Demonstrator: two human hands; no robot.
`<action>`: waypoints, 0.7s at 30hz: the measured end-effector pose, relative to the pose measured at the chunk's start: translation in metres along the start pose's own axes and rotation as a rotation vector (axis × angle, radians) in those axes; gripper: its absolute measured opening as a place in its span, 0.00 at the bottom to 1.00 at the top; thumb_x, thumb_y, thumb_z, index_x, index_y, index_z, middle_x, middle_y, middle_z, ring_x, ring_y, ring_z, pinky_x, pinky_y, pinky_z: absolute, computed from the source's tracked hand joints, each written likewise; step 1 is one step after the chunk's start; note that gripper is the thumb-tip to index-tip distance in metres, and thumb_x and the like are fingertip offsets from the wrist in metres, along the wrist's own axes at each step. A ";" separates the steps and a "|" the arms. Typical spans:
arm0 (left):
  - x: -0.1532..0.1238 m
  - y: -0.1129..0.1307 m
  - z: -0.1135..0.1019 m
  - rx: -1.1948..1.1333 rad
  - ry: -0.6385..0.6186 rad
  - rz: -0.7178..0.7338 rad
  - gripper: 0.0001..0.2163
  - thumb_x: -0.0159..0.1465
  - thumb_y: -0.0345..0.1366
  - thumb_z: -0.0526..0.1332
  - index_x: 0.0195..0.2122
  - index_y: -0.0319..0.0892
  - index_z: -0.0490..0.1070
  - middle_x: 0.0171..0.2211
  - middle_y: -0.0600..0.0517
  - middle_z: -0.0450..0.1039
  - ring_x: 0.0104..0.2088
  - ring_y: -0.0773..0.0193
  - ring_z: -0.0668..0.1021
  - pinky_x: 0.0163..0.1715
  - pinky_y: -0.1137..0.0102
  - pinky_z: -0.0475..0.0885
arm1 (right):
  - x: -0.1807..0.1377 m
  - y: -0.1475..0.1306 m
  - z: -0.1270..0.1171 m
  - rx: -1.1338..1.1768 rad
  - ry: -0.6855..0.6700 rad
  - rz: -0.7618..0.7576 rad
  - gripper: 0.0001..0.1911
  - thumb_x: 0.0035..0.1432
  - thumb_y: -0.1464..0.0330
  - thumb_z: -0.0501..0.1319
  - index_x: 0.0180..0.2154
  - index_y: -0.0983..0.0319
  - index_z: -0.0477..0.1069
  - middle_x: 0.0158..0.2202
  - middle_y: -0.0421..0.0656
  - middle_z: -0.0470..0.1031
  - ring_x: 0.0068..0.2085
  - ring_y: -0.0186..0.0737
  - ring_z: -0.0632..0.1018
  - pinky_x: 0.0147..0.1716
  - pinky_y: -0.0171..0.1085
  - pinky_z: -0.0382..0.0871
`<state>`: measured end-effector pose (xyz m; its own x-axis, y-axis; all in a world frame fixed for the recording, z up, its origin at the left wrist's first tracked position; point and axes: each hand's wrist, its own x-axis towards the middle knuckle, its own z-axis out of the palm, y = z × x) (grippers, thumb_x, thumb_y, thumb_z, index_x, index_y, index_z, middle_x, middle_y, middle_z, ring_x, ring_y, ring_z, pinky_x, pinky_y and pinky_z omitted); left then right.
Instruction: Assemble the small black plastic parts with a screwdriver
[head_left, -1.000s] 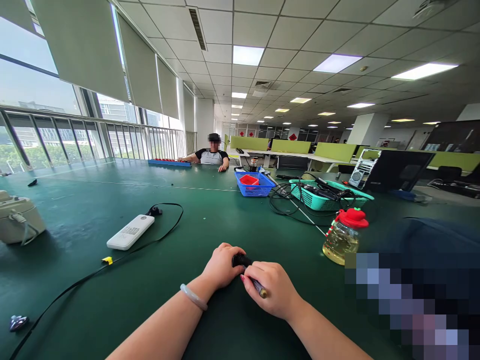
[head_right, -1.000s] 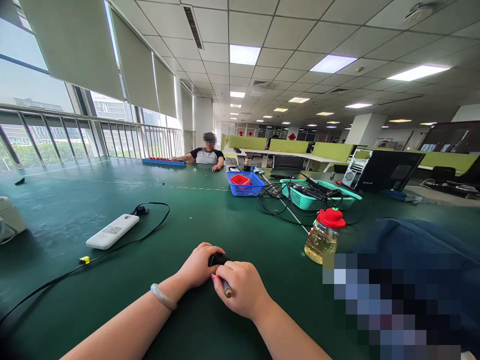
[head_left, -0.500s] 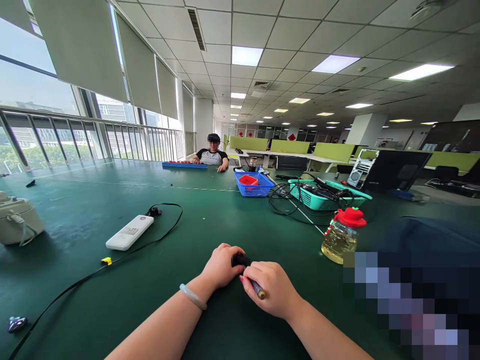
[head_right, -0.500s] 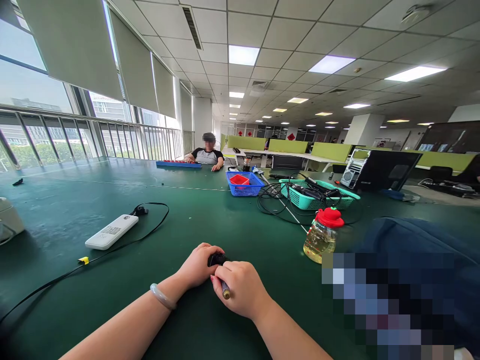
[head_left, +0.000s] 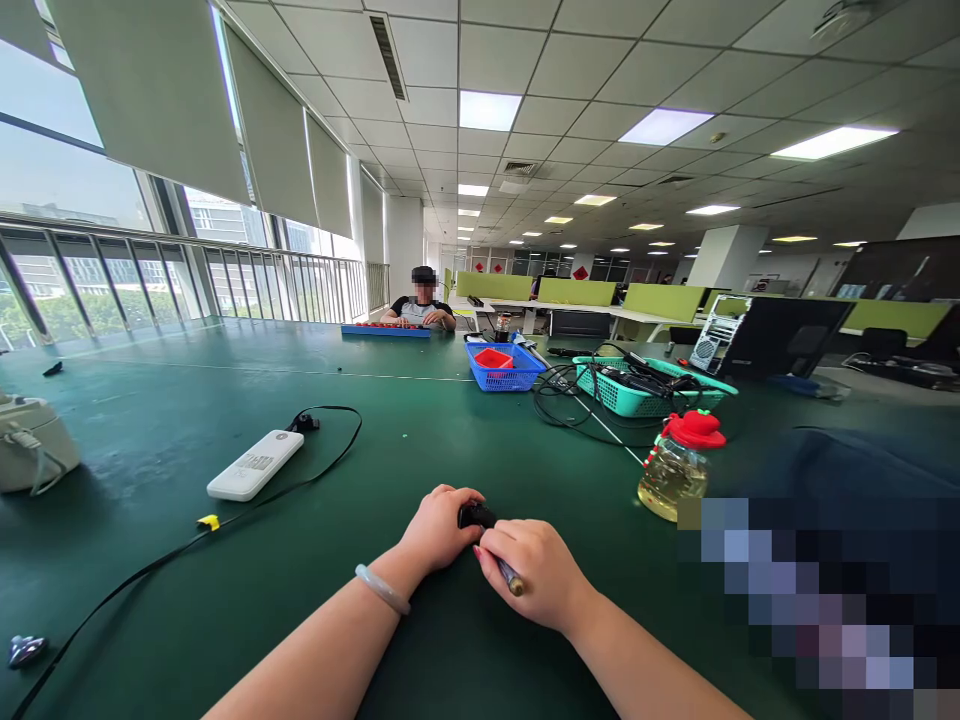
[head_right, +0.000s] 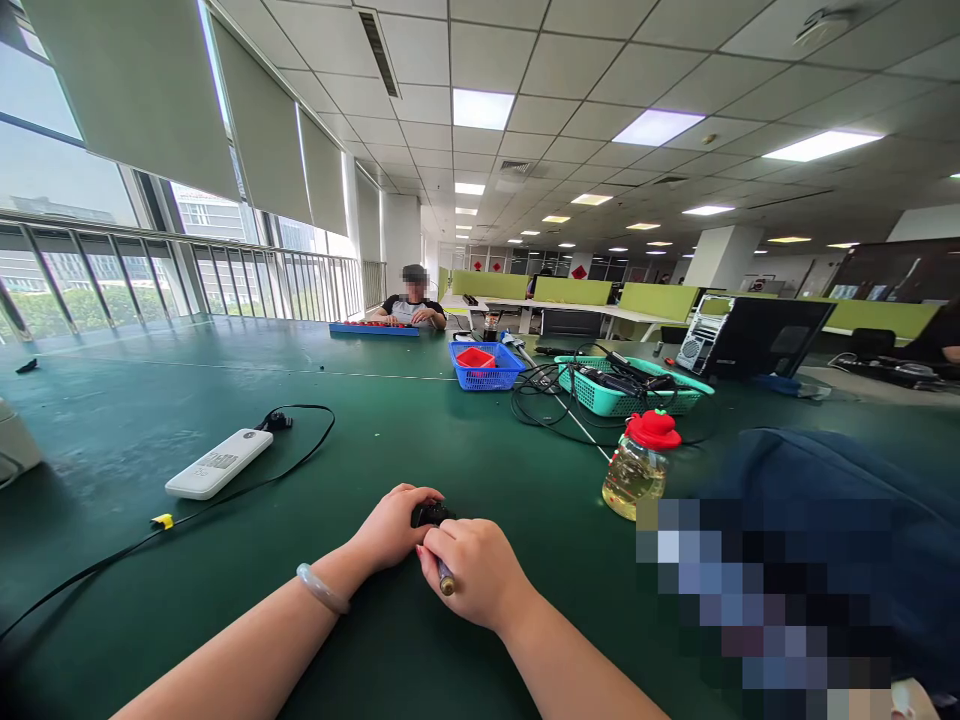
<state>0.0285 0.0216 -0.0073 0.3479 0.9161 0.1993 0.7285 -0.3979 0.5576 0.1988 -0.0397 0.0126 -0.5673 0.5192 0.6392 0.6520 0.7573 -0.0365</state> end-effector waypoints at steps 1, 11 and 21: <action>0.000 0.000 0.000 0.001 0.000 0.003 0.19 0.53 0.34 0.63 0.47 0.48 0.75 0.43 0.49 0.76 0.48 0.56 0.74 0.52 0.63 0.68 | 0.000 0.000 0.000 -0.002 0.009 -0.005 0.15 0.63 0.71 0.51 0.24 0.61 0.65 0.21 0.39 0.68 0.22 0.32 0.67 0.24 0.34 0.52; 0.001 0.001 0.001 0.006 0.001 -0.017 0.18 0.53 0.34 0.63 0.47 0.48 0.75 0.43 0.49 0.76 0.48 0.56 0.74 0.52 0.63 0.68 | -0.001 0.006 0.006 -0.006 0.077 -0.034 0.15 0.63 0.71 0.51 0.24 0.60 0.65 0.21 0.38 0.68 0.22 0.32 0.67 0.25 0.34 0.54; 0.000 0.004 0.001 0.035 0.002 -0.023 0.18 0.53 0.35 0.64 0.47 0.48 0.74 0.42 0.50 0.77 0.47 0.56 0.75 0.51 0.64 0.69 | -0.003 0.010 0.005 -0.056 0.120 -0.048 0.14 0.63 0.71 0.51 0.24 0.60 0.66 0.21 0.39 0.67 0.22 0.34 0.66 0.25 0.35 0.55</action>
<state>0.0320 0.0202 -0.0053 0.3297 0.9252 0.1881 0.7568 -0.3781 0.5332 0.2047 -0.0314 0.0068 -0.5364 0.4294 0.7265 0.6545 0.7551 0.0370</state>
